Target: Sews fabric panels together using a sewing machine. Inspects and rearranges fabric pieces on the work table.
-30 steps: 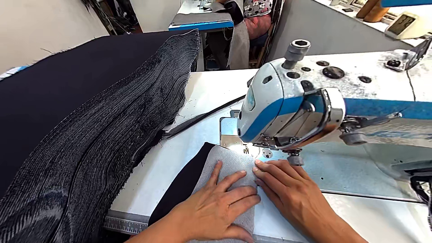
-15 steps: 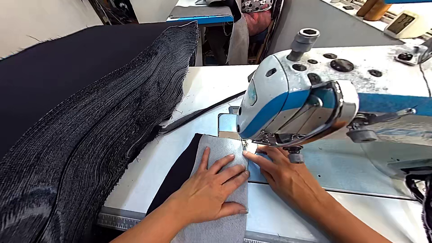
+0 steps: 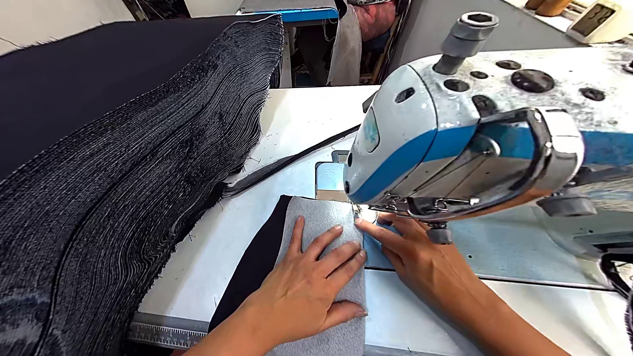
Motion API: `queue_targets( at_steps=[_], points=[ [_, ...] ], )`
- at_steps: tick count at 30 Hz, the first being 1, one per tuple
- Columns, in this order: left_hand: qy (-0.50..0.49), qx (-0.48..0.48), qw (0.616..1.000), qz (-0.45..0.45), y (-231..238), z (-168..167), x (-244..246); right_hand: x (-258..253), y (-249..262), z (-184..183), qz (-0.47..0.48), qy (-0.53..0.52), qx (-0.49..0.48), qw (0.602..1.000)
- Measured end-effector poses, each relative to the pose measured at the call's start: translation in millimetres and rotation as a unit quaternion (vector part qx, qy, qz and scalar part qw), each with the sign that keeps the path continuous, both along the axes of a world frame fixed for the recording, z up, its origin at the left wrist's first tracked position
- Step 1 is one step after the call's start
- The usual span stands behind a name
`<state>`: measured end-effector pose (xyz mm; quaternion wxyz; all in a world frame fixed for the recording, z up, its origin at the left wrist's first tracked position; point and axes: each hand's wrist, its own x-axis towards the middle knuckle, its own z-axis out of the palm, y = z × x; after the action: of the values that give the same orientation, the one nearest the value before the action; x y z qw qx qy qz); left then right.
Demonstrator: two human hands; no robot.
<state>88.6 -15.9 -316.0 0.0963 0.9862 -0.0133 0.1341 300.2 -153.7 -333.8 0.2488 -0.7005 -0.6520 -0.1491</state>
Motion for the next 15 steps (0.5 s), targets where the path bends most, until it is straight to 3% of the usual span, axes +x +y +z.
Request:
queue_targets(
  at_steps=[15],
  points=[
    [-0.006,0.008,1.000,0.003,-0.5,-0.8,-0.7,-0.8,-2.0,1.8,-0.001,0.002,-0.012,1.000]
  ],
)
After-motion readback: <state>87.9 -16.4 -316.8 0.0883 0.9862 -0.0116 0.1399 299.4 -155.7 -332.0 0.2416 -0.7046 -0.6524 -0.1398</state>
